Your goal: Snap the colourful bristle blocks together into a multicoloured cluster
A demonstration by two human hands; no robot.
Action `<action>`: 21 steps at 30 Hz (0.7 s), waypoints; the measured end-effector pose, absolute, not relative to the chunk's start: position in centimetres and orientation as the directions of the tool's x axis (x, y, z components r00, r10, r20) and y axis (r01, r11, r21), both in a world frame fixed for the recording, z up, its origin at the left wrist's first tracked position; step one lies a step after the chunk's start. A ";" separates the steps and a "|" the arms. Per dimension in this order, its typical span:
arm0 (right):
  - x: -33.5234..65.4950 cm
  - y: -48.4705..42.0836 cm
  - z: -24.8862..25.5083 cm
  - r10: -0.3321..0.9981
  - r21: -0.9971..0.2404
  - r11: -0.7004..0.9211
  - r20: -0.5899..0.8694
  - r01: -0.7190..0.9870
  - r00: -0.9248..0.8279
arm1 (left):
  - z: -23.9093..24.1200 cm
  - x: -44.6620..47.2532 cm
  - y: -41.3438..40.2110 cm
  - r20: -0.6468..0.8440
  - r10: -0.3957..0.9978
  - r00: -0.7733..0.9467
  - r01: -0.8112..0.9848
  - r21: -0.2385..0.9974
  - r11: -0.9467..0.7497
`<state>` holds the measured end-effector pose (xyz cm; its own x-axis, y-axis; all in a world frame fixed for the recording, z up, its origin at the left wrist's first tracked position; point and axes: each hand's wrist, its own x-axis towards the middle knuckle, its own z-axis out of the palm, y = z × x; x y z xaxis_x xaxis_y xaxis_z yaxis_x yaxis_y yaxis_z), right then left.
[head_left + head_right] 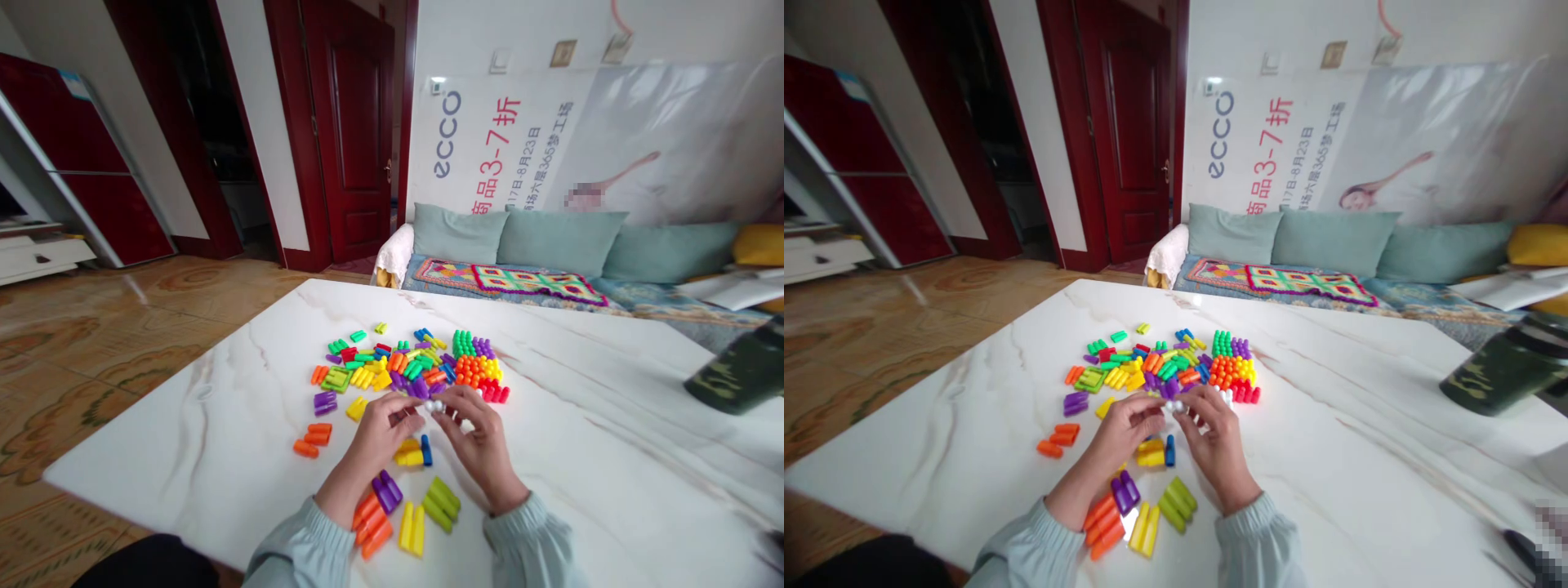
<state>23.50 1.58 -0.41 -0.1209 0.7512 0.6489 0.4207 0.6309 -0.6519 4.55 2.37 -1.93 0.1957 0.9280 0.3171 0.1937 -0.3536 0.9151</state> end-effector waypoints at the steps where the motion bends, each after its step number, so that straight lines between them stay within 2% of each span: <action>1: 24.2 1.7 -0.3 0.755 -0.675 0.582 0.655 0.454 0.005 | -2.1 4.4 2.5 0.309 0.937 0.161 0.210 0.917 -0.338; 4: 26.7 2.1 -0.2 0.715 -0.797 0.310 0.555 0.518 0.425 | -2.4 3.9 2.7 0.307 0.948 0.083 0.262 0.911 -0.318; 6: 28.2 2.4 -0.5 0.741 -0.832 0.117 0.437 0.542 0.510 | -2.5 3.8 2.8 0.306 0.950 0.070 0.272 0.910 -0.313; 8: 28.9 2.5 -0.7 0.805 -0.806 0.001 0.351 0.592 0.477 | -2.4 3.8 2.8 0.302 0.950 0.075 0.277 0.909 -0.311; 11: 28.7 2.4 -0.4 0.864 -0.777 -0.051 0.282 0.628 0.418 | -2.2 3.9 2.7 0.301 0.949 0.095 0.285 0.905 -0.315; 13: 28.2 2.1 0.2 0.864 -0.799 -0.045 0.270 0.600 0.424 | -2.1 3.9 2.6 0.302 0.948 0.096 0.289 0.903 -0.317; 16: 27.6 1.6 1.1 0.840 -0.825 0.032 0.328 0.564 0.433 | -1.9 3.9 2.5 0.302 0.949 0.091 0.294 0.902 -0.316; 18: 27.3 1.4 1.3 0.880 -0.798 0.075 0.336 0.598 0.337 | -1.9 3.9 2.5 0.302 0.948 0.097 0.296 0.901 -0.317; 21: 27.1 1.4 0.7 0.951 -0.711 0.053 0.251 0.701 0.182 | -2.1 3.9 2.6 0.304 0.947 0.100 0.291 0.902 -0.320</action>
